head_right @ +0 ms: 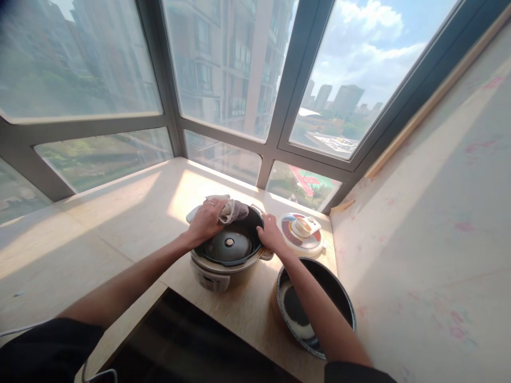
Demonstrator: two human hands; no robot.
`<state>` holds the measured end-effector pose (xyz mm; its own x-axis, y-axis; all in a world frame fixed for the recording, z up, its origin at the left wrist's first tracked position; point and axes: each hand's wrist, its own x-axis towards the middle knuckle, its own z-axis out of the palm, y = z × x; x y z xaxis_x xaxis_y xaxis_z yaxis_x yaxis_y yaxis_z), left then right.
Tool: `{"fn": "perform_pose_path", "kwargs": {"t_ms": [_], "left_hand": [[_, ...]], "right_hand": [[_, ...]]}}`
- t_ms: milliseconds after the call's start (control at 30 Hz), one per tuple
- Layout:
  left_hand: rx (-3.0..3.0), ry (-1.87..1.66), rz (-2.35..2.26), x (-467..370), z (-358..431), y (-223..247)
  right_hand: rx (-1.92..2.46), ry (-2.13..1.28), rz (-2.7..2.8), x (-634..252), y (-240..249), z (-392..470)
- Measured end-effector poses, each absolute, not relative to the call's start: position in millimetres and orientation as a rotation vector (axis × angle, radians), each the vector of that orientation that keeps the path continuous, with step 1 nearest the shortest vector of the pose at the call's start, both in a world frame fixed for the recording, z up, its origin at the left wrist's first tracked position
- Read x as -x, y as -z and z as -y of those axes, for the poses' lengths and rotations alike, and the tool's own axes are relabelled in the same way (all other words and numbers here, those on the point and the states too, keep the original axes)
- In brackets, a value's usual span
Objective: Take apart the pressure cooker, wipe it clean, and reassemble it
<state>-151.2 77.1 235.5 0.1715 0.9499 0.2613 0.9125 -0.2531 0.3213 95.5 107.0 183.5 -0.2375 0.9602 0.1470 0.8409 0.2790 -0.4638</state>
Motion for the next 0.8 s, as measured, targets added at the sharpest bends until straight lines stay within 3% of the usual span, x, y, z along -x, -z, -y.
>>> {"fn": "perform_pose_path", "kwargs": {"t_ms": [200, 600, 800], "left_hand": [[-2.554, -0.265, -1.877, 125, -93, -222], [-2.320, 0.178, -1.772, 101, -122, -191], [-2.228, 0.315, -1.762, 109, -115, -201]], "right_hand": [[1.594, -0.384, 2.120, -93, -176, -101], [1.674, -0.411, 2.041, -90, -176, -97], [1.682, -0.411, 2.036, -88, -180, -96]]}}
